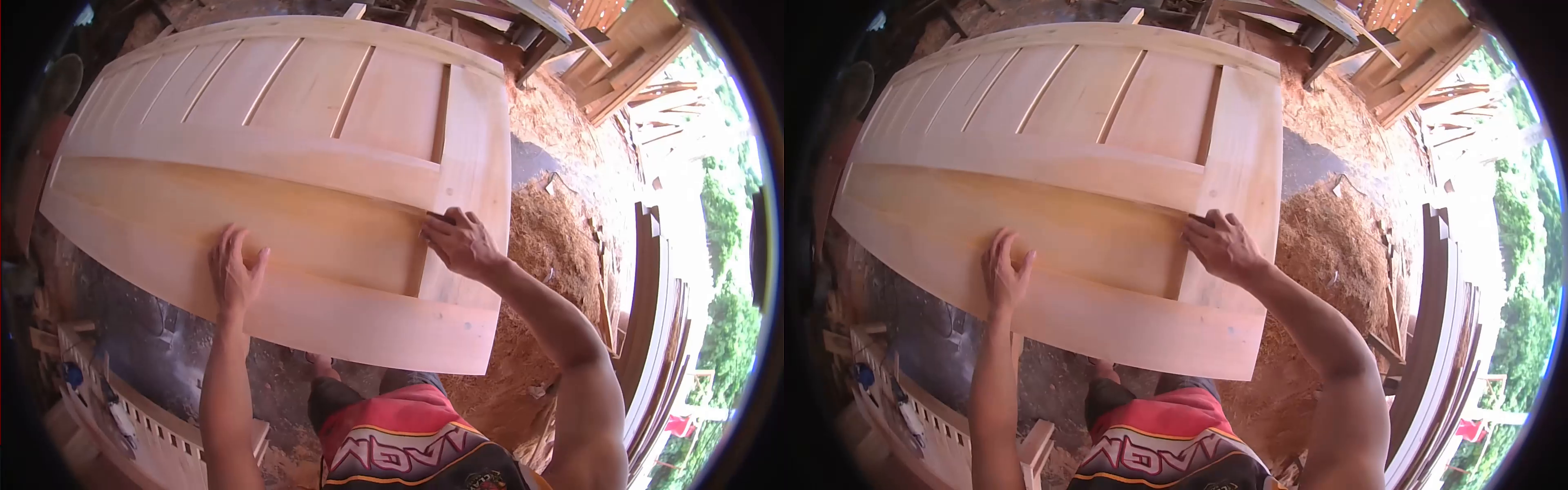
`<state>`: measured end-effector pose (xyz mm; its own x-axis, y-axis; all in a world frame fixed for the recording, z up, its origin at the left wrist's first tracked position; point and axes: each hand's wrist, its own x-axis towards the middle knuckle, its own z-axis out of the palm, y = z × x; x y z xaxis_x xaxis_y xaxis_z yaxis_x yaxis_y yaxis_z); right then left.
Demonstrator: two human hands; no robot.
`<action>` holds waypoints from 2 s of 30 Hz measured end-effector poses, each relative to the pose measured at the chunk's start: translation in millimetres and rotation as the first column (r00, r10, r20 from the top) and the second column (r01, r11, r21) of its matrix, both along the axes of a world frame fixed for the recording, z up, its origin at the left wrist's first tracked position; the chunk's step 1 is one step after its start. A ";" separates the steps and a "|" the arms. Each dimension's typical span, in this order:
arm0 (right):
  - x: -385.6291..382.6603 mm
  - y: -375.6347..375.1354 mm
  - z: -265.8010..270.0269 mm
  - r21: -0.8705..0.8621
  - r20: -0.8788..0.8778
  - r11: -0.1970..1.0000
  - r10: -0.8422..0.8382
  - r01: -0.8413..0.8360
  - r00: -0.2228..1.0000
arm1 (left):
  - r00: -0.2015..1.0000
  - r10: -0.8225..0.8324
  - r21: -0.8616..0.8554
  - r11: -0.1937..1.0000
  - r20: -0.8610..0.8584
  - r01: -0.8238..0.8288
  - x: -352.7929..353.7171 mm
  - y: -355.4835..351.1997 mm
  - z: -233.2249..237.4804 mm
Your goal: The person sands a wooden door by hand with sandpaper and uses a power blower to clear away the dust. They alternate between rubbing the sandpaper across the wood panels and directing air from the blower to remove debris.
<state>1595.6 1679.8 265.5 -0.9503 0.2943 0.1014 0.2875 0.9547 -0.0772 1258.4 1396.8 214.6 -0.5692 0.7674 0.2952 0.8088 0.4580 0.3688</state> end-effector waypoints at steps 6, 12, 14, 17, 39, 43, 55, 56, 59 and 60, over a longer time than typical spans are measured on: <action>16.5 18.1 -39.3 0.124 0.117 0.989 0.068 -0.083 0.991 | 1.000 0.018 -0.011 1.000 0.018 -0.018 -2.7 0.5 0.0; 15.6 -2.2 -0.7 -0.044 0.049 0.995 0.094 -0.092 0.994 | 1.000 0.022 -0.031 0.999 -0.006 -0.023 -6.7 -0.2 -4.8; 3.6 21.8 -1.3 -0.059 0.071 0.995 0.090 -0.086 0.993 | 1.000 0.028 -0.053 0.998 0.002 -0.027 -5.4 3.0 0.3; 2.9 23.5 -4.4 -0.056 0.023 0.995 0.079 -0.078 0.997 | 0.999 0.042 -0.069 0.997 -0.006 -0.043 -5.4 3.1 0.8; 17.2 -12.3 -3.5 -0.029 0.198 0.978 0.208 -0.206 0.958 | 0.999 0.044 -0.059 0.997 0.004 -0.044 -1.8 1.9 -3.6; 26.7 -30.8 -8.6 -0.212 0.038 0.906 0.382 -0.366 0.923 | 0.999 0.036 -0.037 0.999 -0.008 -0.036 -9.8 2.4 -1.5; 15.1 4.3 -6.7 -0.162 0.163 0.966 0.229 -0.203 0.960 | 0.999 0.038 -0.036 0.999 -0.030 -0.039 -10.6 4.7 -4.6; 19.7 7.6 -15.9 -0.295 0.106 0.932 0.252 -0.211 0.962 | 0.999 0.039 -0.044 0.998 -0.030 -0.040 -9.1 4.5 -5.8; 0.6 25.7 -2.2 -0.041 0.209 0.997 0.066 -0.058 0.976 | 0.999 0.038 -0.063 0.997 -0.030 -0.040 -9.2 3.6 -5.1; 8.3 15.1 -5.8 -0.027 0.127 0.994 0.111 -0.108 0.986 | 0.999 0.041 -0.064 0.997 -0.031 -0.043 -10.8 5.1 -2.6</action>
